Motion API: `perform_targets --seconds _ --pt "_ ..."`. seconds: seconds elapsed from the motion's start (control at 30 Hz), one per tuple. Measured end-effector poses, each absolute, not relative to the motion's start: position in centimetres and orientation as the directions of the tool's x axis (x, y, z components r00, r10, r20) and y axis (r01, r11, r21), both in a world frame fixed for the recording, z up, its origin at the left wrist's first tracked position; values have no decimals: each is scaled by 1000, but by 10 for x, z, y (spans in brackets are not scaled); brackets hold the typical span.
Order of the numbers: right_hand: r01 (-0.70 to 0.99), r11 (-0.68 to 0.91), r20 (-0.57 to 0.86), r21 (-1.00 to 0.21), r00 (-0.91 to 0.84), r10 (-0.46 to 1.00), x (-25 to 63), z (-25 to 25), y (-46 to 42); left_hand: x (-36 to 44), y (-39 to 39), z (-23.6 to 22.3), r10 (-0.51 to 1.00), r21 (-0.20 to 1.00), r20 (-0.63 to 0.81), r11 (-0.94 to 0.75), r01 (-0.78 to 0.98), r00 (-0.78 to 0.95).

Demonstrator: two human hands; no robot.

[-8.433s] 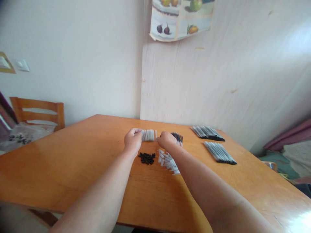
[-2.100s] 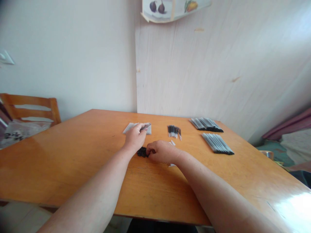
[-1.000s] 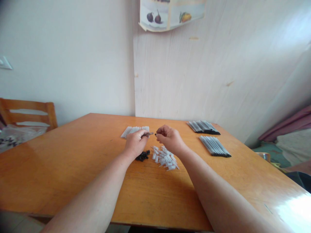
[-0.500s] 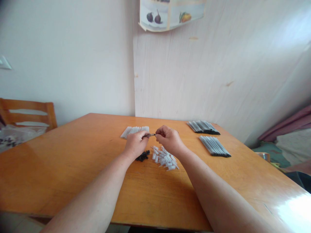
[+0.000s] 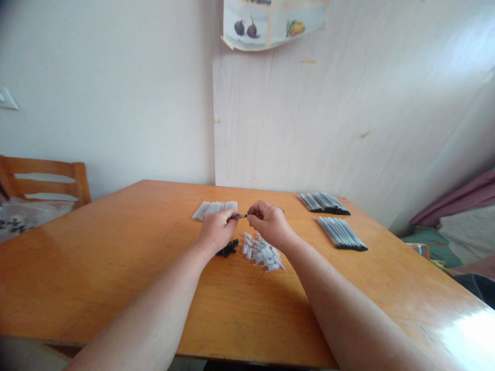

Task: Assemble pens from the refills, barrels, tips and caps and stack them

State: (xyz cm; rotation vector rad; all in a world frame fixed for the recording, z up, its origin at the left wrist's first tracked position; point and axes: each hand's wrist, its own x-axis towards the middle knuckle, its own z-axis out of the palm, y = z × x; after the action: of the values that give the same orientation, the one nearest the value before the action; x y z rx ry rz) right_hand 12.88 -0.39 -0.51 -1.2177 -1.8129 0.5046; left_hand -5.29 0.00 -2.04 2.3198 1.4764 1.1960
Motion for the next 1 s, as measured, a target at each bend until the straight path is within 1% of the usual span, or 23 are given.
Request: perform_targets --seconds 0.23,0.43,0.53,0.8,1.0 --pt "506 415 391 -756 -159 906 127 -2 -6 -54 1 -21 812 504 540 -524 687 223" --pt "382 424 374 -821 -202 905 128 -5 -3 -53 1 -22 815 508 537 -520 687 219" --pt "361 415 366 -835 -197 909 129 -6 -2 -53 0 -21 813 502 540 -520 691 219" --pt "405 373 322 -835 -190 927 129 -4 -4 -54 0 -21 810 492 540 -523 696 227" --pt "559 404 362 -725 -190 913 129 -3 -7 -53 -1 -21 813 475 539 -509 718 220"
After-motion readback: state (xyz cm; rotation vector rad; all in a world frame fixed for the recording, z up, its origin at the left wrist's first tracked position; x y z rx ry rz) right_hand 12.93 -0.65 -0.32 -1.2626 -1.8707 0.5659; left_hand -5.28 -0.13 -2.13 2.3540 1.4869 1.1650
